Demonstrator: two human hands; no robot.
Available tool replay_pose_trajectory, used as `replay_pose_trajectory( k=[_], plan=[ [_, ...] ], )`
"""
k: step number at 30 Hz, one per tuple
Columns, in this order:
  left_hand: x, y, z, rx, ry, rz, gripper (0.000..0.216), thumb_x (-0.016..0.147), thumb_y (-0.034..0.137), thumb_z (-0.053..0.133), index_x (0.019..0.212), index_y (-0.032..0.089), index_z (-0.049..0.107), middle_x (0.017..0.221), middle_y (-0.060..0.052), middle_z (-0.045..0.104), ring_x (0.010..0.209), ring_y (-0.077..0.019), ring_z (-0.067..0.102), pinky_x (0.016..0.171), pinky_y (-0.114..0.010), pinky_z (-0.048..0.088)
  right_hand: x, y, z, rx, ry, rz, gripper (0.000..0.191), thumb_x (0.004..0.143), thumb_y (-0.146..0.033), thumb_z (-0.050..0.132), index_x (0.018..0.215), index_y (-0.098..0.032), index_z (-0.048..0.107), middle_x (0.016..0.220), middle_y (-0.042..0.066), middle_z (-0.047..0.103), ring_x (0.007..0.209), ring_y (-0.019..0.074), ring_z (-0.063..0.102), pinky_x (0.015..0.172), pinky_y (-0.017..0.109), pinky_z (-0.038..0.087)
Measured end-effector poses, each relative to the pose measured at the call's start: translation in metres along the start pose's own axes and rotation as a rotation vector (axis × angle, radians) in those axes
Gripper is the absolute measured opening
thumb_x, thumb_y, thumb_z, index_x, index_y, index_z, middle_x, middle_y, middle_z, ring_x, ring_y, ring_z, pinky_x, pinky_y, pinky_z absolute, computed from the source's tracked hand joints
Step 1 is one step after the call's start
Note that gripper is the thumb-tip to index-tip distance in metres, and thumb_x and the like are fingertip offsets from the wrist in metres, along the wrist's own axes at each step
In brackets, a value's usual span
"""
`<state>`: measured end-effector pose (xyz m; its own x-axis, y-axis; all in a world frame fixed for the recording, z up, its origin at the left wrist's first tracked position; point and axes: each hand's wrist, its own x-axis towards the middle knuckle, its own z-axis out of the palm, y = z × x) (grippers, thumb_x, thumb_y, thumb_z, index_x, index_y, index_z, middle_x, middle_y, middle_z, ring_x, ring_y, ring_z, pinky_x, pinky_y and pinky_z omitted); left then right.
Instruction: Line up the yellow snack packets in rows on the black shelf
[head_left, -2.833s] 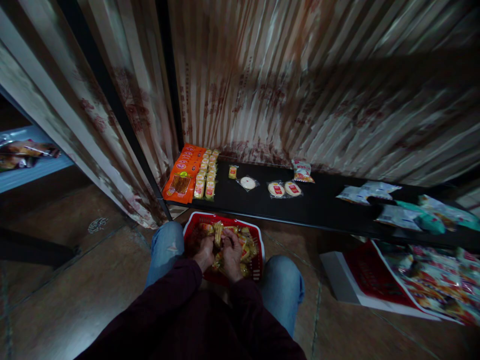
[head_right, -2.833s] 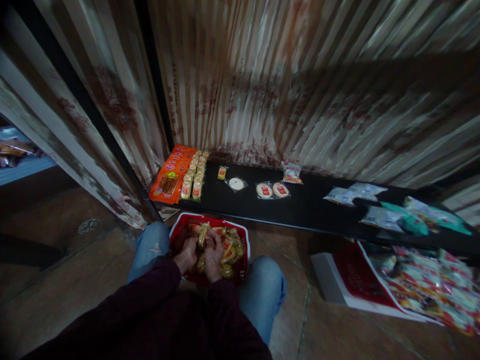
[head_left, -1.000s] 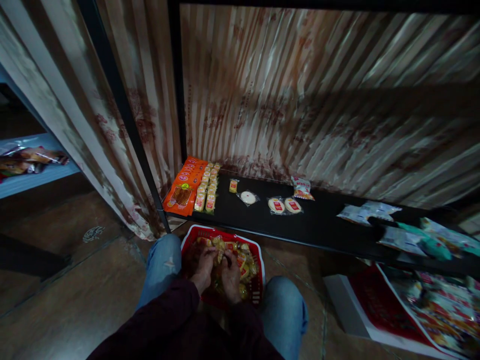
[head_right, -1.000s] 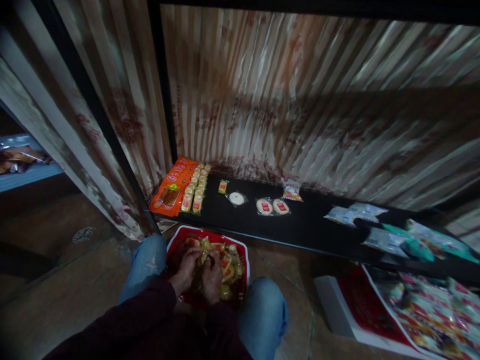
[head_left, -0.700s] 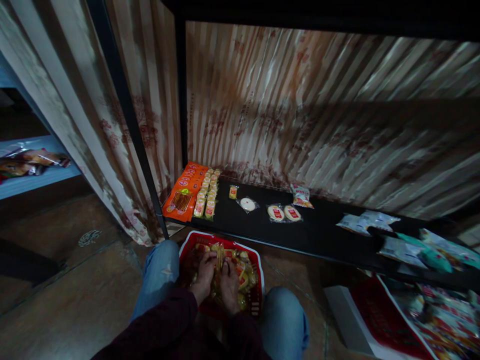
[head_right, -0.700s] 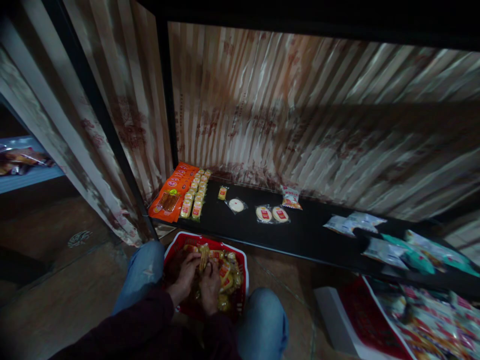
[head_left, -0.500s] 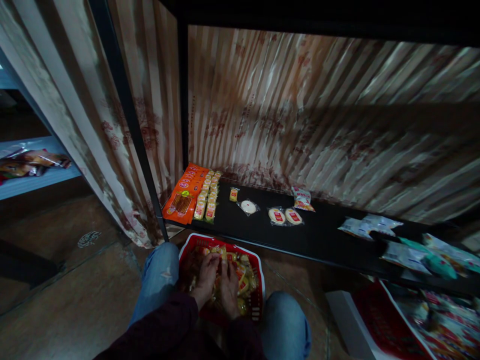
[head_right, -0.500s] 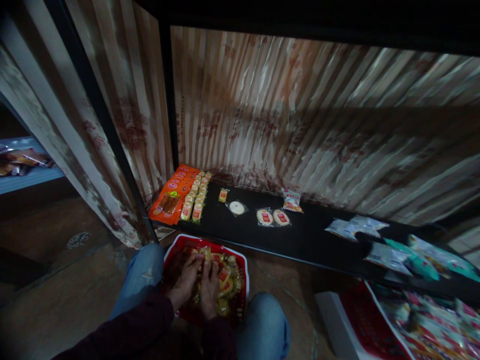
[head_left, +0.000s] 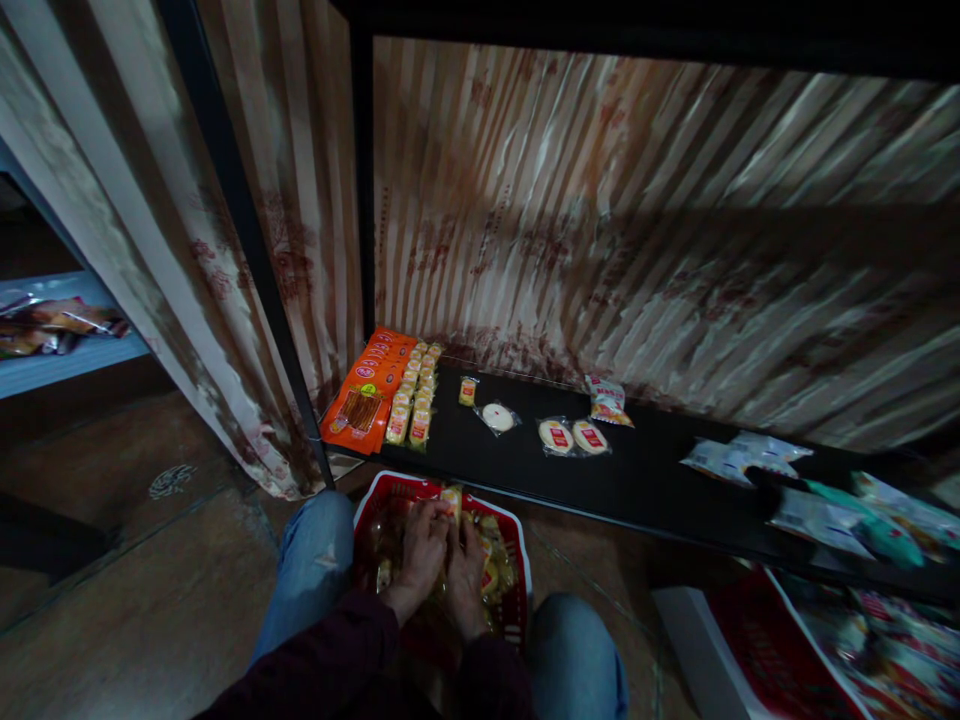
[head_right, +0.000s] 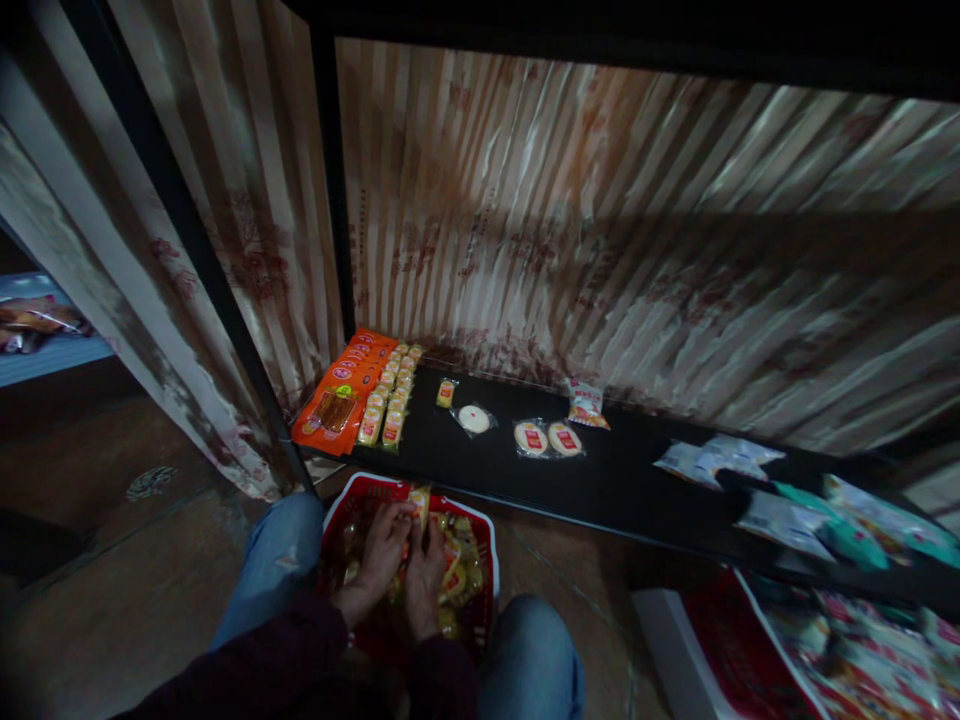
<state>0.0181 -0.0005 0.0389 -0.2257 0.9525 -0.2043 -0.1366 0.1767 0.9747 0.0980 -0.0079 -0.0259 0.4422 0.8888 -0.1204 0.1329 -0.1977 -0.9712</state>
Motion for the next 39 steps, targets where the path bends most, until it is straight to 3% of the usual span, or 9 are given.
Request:
replay_pose_trajectory(
  k=[10, 17, 27, 39],
  plan=[
    [0.027, 0.026, 0.013, 0.081, -0.022, 0.164, 0.021, 0.074, 0.007, 0.054, 0.077, 0.024, 0.066, 0.096, -0.006, 0.064, 0.098, -0.0219, 0.056, 0.098, -0.034, 0.04, 0.03, -0.051, 0.002, 0.077, -0.098, -0.055, 0.055, 0.075, -0.058, 0.055, 0.112, -0.019, 0.065, 0.112, 0.012, 0.07, 0.1, 0.026, 0.065, 0.089, 0.037, 0.048],
    [0.053, 0.029, 0.025, 0.068, -0.034, 0.262, 0.02, 0.077, 0.009, 0.052, 0.084, 0.021, 0.065, 0.102, -0.007, 0.064, 0.099, -0.0201, 0.058, 0.099, -0.035, 0.042, 0.069, -0.065, 0.012, 0.144, -0.077, -0.081, 0.054, 0.07, -0.054, 0.063, 0.106, -0.015, 0.067, 0.106, 0.013, 0.073, 0.095, 0.0259, 0.066, 0.09, 0.037, 0.048],
    [0.087, 0.032, 0.043, 0.124, -0.041, 0.247, 0.023, 0.079, 0.009, 0.048, 0.091, 0.019, 0.065, 0.116, -0.008, 0.063, 0.114, -0.0184, 0.057, 0.109, -0.039, 0.038, 0.113, -0.079, 0.018, 0.06, -0.138, -0.114, 0.055, 0.072, -0.059, 0.059, 0.105, -0.016, 0.07, 0.096, 0.01, 0.075, 0.088, 0.0243, 0.067, 0.078, 0.032, 0.051],
    [0.114, 0.038, 0.066, 0.246, 0.025, 0.204, 0.035, 0.081, 0.013, 0.044, 0.107, 0.015, 0.068, 0.137, -0.012, 0.055, 0.13, -0.0208, 0.048, 0.115, -0.038, 0.033, 0.154, -0.088, 0.038, 0.005, -0.128, -0.129, 0.051, 0.071, -0.054, 0.054, 0.103, -0.016, 0.066, 0.092, 0.01, 0.074, 0.082, 0.0236, 0.067, 0.076, 0.033, 0.051]
  ],
)
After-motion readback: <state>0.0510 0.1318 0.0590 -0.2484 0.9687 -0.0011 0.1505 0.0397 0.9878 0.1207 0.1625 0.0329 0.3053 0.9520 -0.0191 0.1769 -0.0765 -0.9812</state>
